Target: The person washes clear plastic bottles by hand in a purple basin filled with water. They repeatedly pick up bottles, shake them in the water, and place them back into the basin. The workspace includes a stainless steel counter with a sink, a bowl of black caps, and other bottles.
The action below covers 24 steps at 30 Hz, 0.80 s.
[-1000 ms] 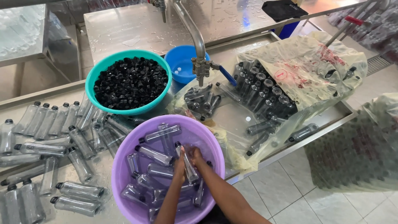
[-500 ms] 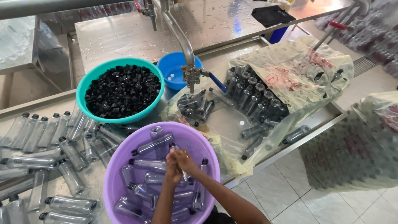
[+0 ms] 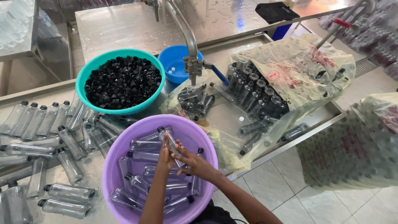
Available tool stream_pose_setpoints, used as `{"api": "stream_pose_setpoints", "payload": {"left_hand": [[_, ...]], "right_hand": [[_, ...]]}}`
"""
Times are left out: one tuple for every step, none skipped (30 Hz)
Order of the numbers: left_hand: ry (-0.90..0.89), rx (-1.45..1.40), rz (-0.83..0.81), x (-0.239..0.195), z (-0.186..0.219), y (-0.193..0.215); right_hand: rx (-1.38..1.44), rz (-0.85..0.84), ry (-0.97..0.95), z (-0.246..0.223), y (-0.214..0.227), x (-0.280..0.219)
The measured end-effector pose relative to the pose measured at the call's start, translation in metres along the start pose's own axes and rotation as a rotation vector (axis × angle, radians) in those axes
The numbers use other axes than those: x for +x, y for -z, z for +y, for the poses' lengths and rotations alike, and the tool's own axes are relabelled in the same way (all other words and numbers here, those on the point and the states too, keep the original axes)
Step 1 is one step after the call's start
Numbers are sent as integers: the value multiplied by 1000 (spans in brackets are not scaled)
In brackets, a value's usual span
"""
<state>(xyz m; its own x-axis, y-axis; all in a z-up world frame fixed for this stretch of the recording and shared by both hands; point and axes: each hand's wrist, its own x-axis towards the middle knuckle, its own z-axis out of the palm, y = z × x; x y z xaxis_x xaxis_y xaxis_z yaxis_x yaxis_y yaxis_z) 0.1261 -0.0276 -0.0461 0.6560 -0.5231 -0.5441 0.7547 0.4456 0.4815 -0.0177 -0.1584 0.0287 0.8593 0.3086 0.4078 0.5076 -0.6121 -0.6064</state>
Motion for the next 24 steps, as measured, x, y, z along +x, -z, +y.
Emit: {"api": "stream_pose_setpoints", "payload": {"left_hand": [[34,-129,-169,1,2,10],[70,-258,-335,1,2,21],[71,-257,-327,-6,-3,18],[101,-210,-297,-10,-6,13],[131,-164,-265,-14,-8,8],[124,-163,-263,-6,-11,15],[48,-134,-147,3,-13,21],[-29,-110,-33,12,-17,27],[-36,-113,-32,11,-15,32],[-88,-62,21,12,-13,37],[-139,-11,74,12,-10,42],[-147,-13,74,5,-9,34],[-289,7,243,-3,-9,26],[-432,29,410,-10,-6,17],[-441,31,408,-22,-4,10],[-550,106,442,-33,-3,2],[-658,181,475,-44,-2,-4],[-658,181,478,-39,-5,2],[-662,221,447,-34,-8,9],[-664,263,418,-30,-11,17],[-661,265,423,-29,-13,27],[-619,294,412,-29,-17,38],[-577,322,401,-29,-21,48],[-578,321,406,-42,-16,35]], "right_hand": [[49,-4,-6,3,3,5],[102,-9,-14,5,5,8],[109,-9,-16,32,-5,0],[493,29,-206,61,-14,-5],[876,65,-398,90,-24,-10],[878,62,-393,90,-24,-3],[974,69,-419,90,-24,4],[1067,73,-446,90,-23,10],[1067,66,-441,78,-16,14],[1099,26,-448,67,-9,19],[1131,-14,-456,55,-2,23],[1131,-20,-449,70,-13,22],[1261,-33,-488,85,-23,21],[1393,-42,-524,99,-34,22],[1393,-45,-514,109,-48,22],[1466,64,-582,119,-62,21],[1536,175,-650,129,-76,21],[1538,172,-652,165,-106,13],[1595,329,-759,202,-137,6],[1646,491,-868,236,-169,-3],[1651,490,-872,250,-184,-5],[1670,525,-987,262,-199,-8],[1686,561,-1103,274,-214,-12],[1688,555,-1105,292,-230,-17]]}}
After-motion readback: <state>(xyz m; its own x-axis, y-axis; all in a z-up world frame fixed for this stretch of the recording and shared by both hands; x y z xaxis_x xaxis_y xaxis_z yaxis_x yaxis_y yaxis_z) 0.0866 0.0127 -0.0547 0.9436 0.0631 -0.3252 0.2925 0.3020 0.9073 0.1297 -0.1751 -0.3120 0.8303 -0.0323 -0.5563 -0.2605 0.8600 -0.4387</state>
